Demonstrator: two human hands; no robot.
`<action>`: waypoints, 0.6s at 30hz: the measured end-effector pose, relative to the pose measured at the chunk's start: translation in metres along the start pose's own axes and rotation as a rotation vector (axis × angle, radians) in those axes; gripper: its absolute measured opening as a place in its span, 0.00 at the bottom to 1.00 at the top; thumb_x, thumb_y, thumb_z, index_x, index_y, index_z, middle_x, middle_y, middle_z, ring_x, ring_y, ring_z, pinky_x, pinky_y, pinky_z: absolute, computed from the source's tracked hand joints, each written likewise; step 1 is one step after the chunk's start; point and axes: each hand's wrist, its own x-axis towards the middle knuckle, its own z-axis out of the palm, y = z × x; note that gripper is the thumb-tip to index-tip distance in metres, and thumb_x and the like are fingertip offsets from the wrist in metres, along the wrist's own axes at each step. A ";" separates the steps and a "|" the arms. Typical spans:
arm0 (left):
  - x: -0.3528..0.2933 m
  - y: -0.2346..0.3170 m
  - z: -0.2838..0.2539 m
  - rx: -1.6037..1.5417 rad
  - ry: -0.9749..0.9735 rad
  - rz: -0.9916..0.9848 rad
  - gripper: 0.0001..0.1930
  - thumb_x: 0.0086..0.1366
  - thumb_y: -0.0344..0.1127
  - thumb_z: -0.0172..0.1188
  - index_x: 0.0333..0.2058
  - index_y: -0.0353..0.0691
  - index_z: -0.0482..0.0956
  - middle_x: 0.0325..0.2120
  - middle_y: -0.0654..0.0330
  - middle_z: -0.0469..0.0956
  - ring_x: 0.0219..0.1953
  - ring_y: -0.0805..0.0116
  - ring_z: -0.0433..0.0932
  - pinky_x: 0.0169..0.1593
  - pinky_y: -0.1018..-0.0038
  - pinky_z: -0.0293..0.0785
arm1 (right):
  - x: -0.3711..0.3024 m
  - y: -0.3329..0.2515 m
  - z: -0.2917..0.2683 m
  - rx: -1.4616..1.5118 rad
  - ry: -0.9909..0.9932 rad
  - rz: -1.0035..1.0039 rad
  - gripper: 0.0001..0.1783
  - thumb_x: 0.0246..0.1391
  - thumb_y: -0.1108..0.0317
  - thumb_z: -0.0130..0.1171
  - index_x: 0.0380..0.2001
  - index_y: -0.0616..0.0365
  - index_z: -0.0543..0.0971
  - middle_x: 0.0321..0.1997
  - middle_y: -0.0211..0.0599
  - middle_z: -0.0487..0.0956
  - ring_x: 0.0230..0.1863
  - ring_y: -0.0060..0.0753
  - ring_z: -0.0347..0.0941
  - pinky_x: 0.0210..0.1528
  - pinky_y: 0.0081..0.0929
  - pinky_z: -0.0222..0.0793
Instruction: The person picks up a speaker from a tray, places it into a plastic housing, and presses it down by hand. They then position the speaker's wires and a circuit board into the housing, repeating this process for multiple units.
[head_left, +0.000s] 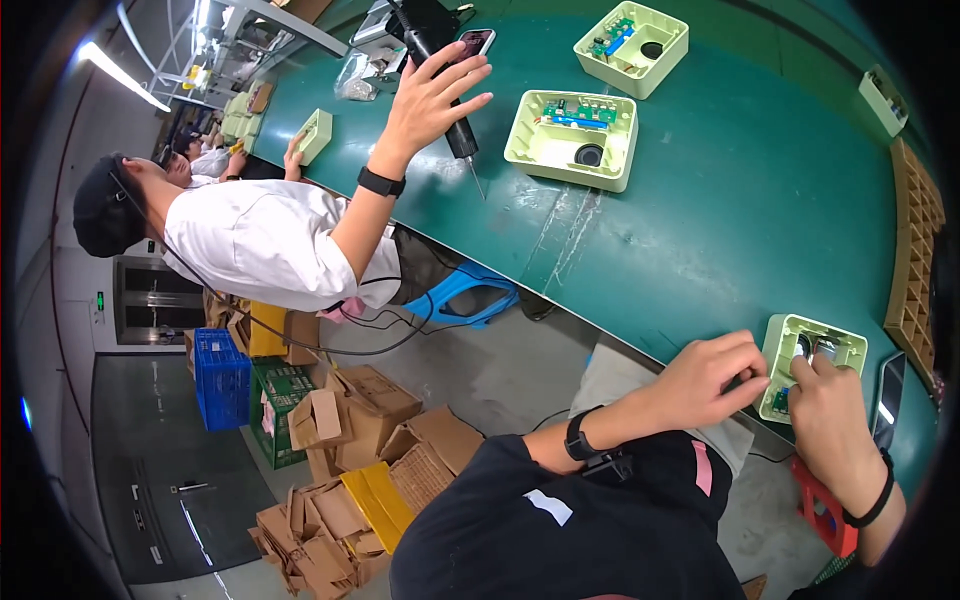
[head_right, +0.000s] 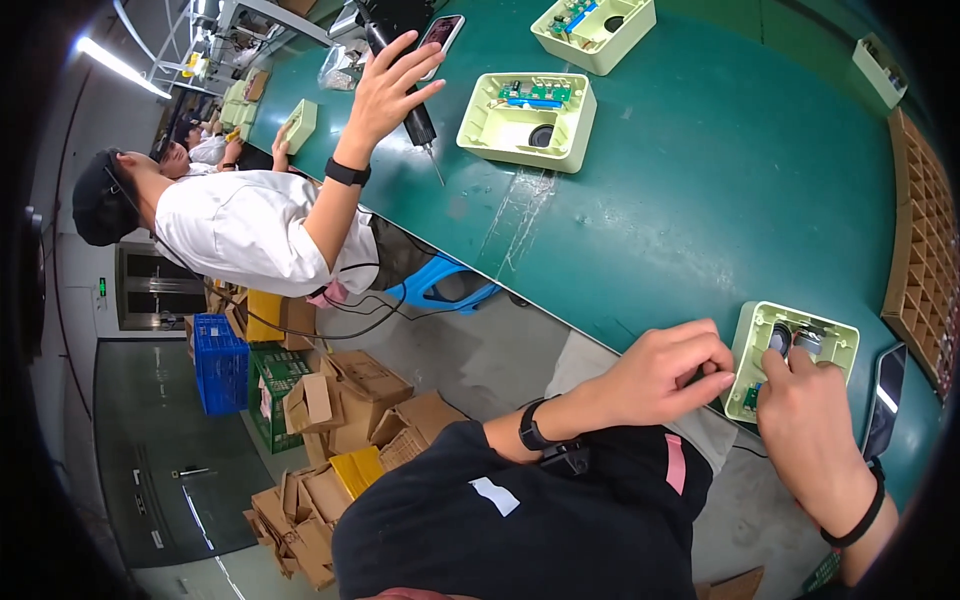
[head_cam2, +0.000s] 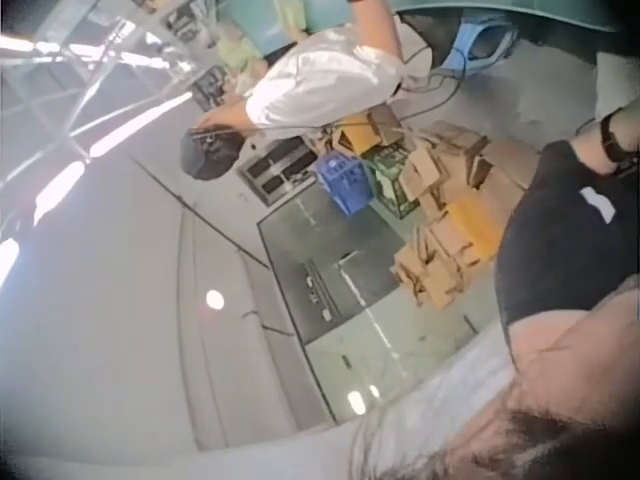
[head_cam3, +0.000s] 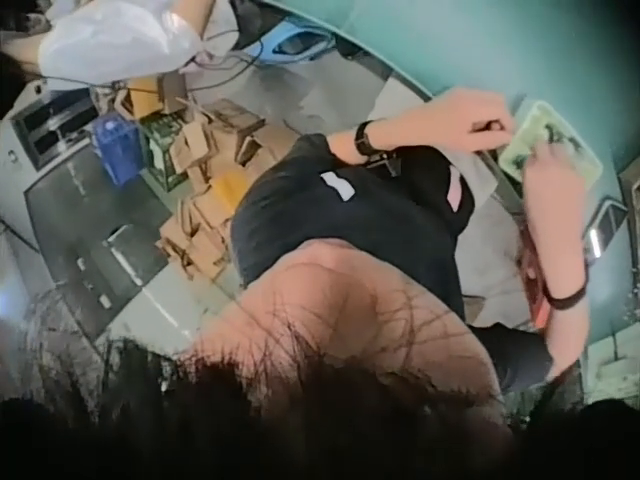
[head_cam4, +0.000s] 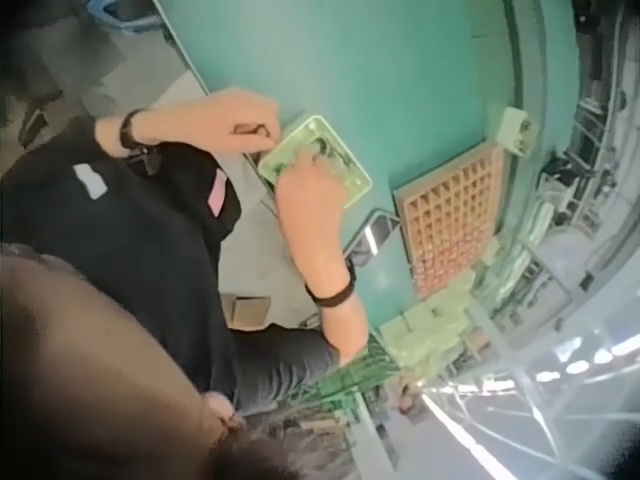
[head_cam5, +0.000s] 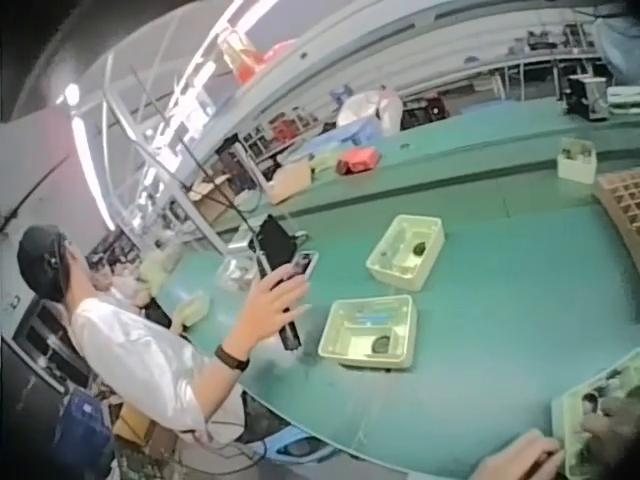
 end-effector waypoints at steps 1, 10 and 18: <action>-0.002 0.000 0.000 -0.001 0.000 -0.003 0.03 0.68 0.28 0.65 0.38 0.35 0.81 0.29 0.62 0.73 0.19 0.76 0.68 0.24 0.74 0.64 | 0.002 -0.002 0.005 -0.028 -0.010 -0.007 0.06 0.37 0.73 0.61 0.15 0.59 0.74 0.31 0.42 0.73 0.38 0.44 0.74 0.32 0.41 0.70; 0.010 -0.001 0.003 -0.015 -0.047 -0.020 0.13 0.67 0.28 0.67 0.49 0.36 0.80 0.28 0.62 0.74 0.20 0.75 0.70 0.25 0.76 0.66 | 0.001 0.022 -0.016 0.075 0.095 -0.115 0.05 0.38 0.72 0.61 0.16 0.59 0.75 0.33 0.39 0.74 0.37 0.45 0.73 0.35 0.41 0.70; 0.012 -0.003 -0.017 0.220 -0.215 0.021 0.25 0.61 0.29 0.71 0.58 0.41 0.79 0.29 0.62 0.78 0.22 0.69 0.72 0.26 0.72 0.69 | -0.033 0.040 -0.015 0.387 0.430 0.383 0.13 0.49 0.72 0.73 0.38 0.58 0.82 0.39 0.38 0.78 0.39 0.41 0.77 0.39 0.37 0.74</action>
